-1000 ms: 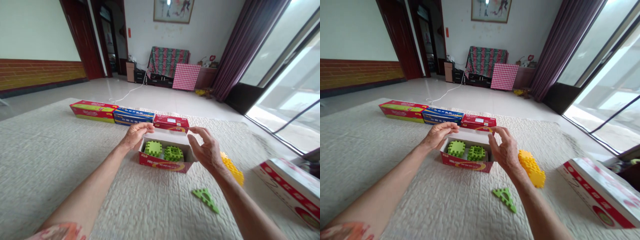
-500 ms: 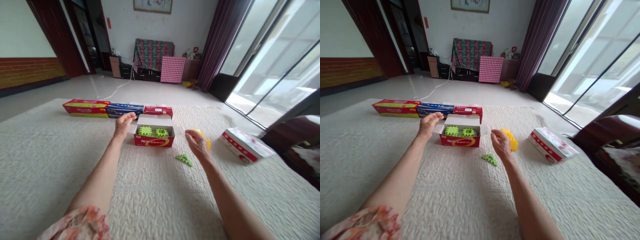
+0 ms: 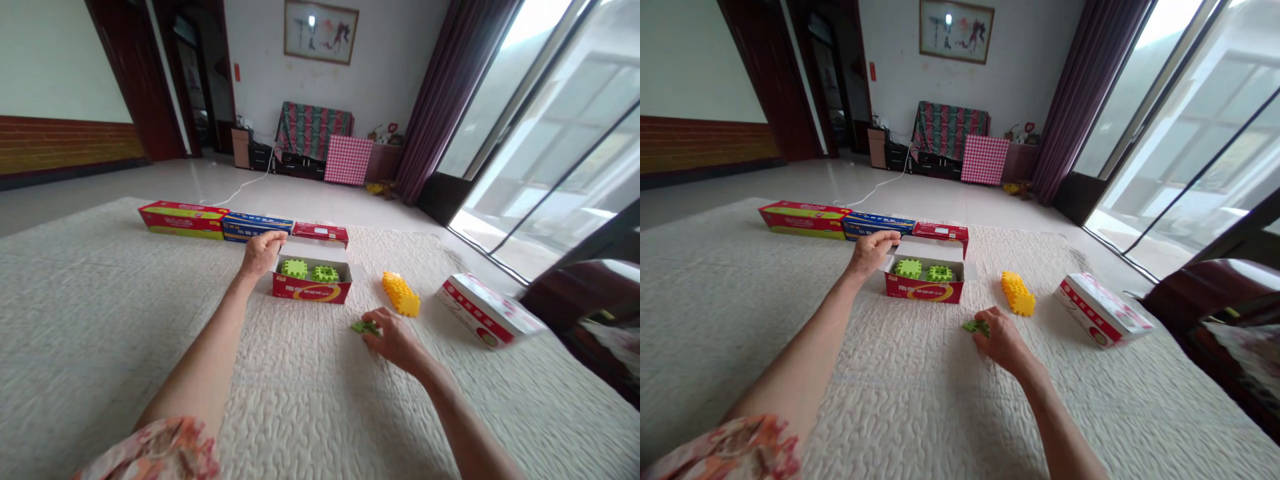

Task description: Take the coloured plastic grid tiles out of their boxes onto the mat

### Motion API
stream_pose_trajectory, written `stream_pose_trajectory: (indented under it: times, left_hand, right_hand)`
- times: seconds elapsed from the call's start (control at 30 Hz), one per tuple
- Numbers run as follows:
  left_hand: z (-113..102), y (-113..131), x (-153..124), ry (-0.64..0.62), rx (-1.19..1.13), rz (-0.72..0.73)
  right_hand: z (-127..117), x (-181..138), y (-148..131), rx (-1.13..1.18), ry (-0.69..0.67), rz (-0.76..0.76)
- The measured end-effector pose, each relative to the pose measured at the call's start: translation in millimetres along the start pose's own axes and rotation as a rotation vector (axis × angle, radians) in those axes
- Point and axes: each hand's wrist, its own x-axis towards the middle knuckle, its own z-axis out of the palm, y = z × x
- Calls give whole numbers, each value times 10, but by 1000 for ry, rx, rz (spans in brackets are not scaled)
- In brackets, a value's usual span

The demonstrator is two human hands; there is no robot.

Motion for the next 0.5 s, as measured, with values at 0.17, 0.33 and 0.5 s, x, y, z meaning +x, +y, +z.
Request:
stream_pose_trajectory:
  times: [0.17,0.33,0.5]
  left_hand:
    - [17,-61,16,11,-11,-8]
    - [-25,-100,48,45,-23,-2]
    - [-72,-107,67,60,-35,7]
  right_hand:
    - [-188,130,-42,77,121,-19]
    - [-370,716,-360,109,254,-156]
    - [-233,1246,-530,23,191,-224]
